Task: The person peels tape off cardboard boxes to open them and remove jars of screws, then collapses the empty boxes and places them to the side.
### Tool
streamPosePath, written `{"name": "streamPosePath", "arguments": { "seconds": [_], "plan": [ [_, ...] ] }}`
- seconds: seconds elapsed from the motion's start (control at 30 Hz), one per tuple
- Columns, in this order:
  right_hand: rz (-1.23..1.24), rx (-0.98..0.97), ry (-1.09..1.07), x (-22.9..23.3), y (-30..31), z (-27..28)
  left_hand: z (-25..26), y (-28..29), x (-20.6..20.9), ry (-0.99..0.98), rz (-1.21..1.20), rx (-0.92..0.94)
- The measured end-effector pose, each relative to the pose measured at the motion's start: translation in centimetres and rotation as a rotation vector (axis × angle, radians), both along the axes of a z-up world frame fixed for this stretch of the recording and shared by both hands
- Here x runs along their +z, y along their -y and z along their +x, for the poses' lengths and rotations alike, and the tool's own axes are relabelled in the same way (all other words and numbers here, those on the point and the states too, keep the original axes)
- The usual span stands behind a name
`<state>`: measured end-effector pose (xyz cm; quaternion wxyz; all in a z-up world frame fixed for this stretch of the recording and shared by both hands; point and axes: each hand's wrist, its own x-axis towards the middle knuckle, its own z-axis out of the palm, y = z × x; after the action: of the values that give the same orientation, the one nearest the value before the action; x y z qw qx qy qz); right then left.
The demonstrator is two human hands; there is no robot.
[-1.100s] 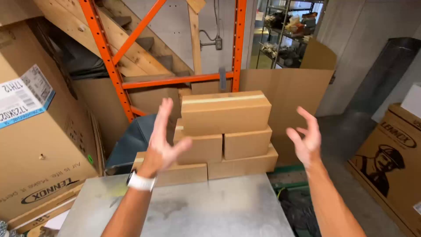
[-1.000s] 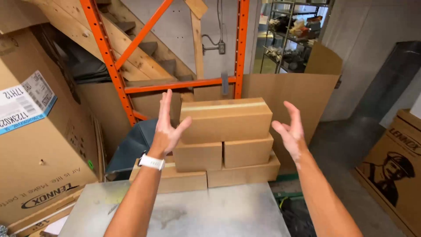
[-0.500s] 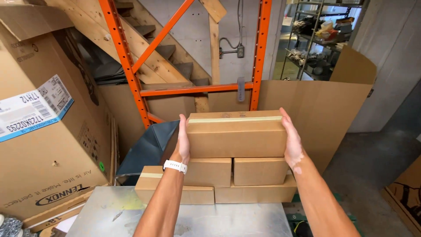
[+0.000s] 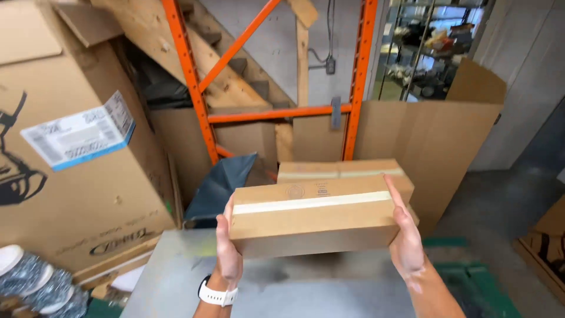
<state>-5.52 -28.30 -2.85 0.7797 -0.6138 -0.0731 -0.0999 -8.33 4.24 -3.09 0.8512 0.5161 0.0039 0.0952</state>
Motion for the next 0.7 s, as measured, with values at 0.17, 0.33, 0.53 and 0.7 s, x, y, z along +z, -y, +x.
{"name": "streamPosePath", "arguments": {
  "seconds": [0.17,0.33,0.53,0.7],
  "plan": [
    [-0.06,0.075,0.024,-6.9,-7.9,-6.3,-8.1,-8.5,-7.4,-0.214,-0.047,0.084],
    [-0.108,0.07,-0.134,-14.8,-14.5,-12.2,-12.9,-17.0,-17.6,-0.221,0.07,0.01],
    [-0.001,0.001,-0.127,-19.1,-18.7,-17.4,-16.2,-18.5,-19.8,-0.151,0.158,-0.048],
    [-0.068,-0.04,0.027,-22.1,-18.0,-18.6,-17.1,-16.6,-22.3,-0.066,0.231,-0.016]
  ]
}}
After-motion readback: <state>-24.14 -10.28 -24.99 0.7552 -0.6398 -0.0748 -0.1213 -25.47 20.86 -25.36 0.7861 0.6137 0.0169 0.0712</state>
